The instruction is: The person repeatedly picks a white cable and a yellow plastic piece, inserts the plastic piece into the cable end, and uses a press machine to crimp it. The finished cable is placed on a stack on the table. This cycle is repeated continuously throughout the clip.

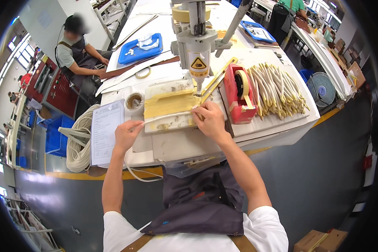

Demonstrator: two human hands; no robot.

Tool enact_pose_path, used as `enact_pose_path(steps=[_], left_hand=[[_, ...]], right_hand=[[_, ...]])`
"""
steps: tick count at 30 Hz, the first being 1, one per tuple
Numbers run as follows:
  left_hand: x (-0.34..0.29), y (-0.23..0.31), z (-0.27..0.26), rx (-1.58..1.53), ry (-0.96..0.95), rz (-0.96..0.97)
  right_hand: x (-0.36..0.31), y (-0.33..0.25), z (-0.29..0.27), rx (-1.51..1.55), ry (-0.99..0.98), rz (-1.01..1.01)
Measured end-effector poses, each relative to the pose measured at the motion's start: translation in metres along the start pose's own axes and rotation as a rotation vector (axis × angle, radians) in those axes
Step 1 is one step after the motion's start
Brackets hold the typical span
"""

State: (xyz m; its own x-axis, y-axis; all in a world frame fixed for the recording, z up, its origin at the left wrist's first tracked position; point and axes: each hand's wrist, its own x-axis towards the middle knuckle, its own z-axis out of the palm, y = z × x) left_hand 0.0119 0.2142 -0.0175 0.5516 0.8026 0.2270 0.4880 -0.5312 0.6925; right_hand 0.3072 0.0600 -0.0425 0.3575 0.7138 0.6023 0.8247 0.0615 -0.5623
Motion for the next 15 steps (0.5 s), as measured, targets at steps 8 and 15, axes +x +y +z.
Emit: enact_pose_path(steps=[8,15], left_hand=[[0.003,0.002,-0.002,0.073,-0.013,0.107],[0.007,-0.006,0.010,0.182,0.055,0.218]], right_hand=[[-0.002,0.001,0.001,-0.025,0.051,-0.050],[-0.001,-0.004,-0.016,0.097,-0.066,0.014]])
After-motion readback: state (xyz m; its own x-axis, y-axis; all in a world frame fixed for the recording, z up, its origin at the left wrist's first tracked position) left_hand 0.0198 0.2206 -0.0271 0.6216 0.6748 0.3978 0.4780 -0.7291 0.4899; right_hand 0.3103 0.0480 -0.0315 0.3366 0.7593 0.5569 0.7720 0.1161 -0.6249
